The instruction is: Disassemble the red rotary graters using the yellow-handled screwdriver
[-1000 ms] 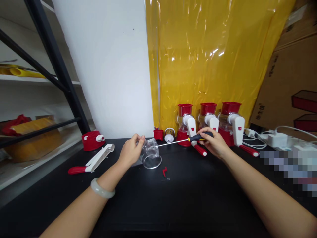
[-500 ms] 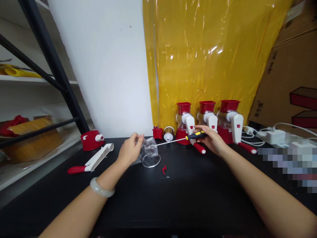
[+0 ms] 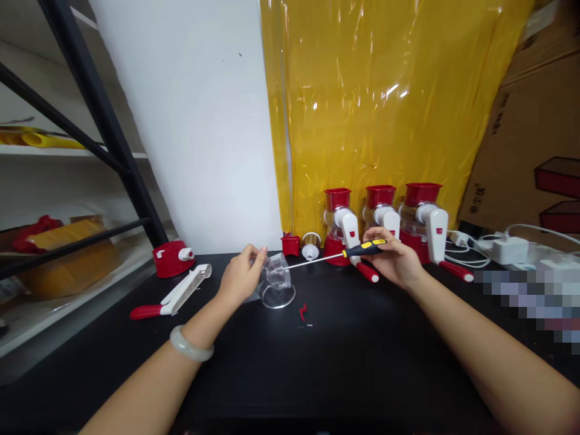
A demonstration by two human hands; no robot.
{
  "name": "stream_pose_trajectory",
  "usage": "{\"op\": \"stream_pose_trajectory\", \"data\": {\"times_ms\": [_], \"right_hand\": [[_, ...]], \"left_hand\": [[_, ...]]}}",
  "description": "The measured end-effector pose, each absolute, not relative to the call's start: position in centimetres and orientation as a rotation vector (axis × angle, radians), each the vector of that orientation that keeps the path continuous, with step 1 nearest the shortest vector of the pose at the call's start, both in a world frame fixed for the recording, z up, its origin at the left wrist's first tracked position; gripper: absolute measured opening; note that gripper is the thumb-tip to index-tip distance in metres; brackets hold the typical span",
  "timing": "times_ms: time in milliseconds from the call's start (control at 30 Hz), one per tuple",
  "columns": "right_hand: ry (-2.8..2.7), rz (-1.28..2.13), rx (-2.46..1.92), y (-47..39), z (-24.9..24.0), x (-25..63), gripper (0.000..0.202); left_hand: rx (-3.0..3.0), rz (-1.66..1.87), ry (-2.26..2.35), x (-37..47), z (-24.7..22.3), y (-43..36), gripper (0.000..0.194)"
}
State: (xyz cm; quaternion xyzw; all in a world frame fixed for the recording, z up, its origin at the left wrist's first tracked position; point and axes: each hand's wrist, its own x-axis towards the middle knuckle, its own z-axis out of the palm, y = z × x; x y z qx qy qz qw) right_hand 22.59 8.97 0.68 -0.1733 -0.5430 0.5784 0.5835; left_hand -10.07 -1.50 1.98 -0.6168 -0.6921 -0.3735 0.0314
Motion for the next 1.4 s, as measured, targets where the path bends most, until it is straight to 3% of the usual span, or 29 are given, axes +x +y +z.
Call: {"op": "stream_pose_trajectory", "data": {"times_ms": [167, 333, 500, 667, 800, 900, 1000, 1133, 1300, 1400], "right_hand": [[-1.469, 1.120, -0.856, 9.8, 0.1, 22.8, 0.049], [-1.353, 1.153, -0.684, 9.5, 0.1, 22.6, 0.025], [-1.285, 1.347, -0.405, 8.9, 0.7, 22.5, 0.019], [-1.431, 1.117, -0.837, 10.0, 0.0, 22.8, 0.042], [-1.364, 1.172, -0.711, 9.8, -0.1, 22.8, 0.025], [-1.248, 1.349, -0.428, 9.0, 0.4, 22.8, 0.027], [-1.262, 1.369, -0.449, 9.0, 0.6, 22.9, 0.022], [-1.369, 1.173, -0.815, 10.1, 0.1, 22.9, 0.047], [-1.313, 1.231, -0.631, 9.7, 0.2, 22.9, 0.025], [-1.272, 1.367, -0.426, 9.1, 0.7, 22.9, 0.024]], "left_hand": [[-1.917, -1.149, -2.125, -10.0, 2.1, -1.6, 0.045], [-1.909, -1.123, -2.136, -9.9, 2.2, -1.7, 0.047], [-1.915, -1.108, -2.134, -9.9, 2.2, -1.7, 0.046], [-1.905, -1.106, -2.133, -9.8, 2.2, -1.8, 0.046], [-1.917, -1.110, -2.135, -9.8, 2.2, -1.7, 0.046], [-1.908, -1.103, -2.133, -9.8, 2.1, -1.7, 0.046], [-1.907, -1.088, -2.133, -9.8, 2.1, -1.8, 0.046], [-1.913, -1.081, -2.130, -9.7, 2.2, -1.9, 0.045], [-1.910, -1.072, -2.143, -9.7, 2.3, -1.9, 0.046], [-1.914, -1.080, -2.139, -9.6, 2.2, -1.9, 0.046]]}}
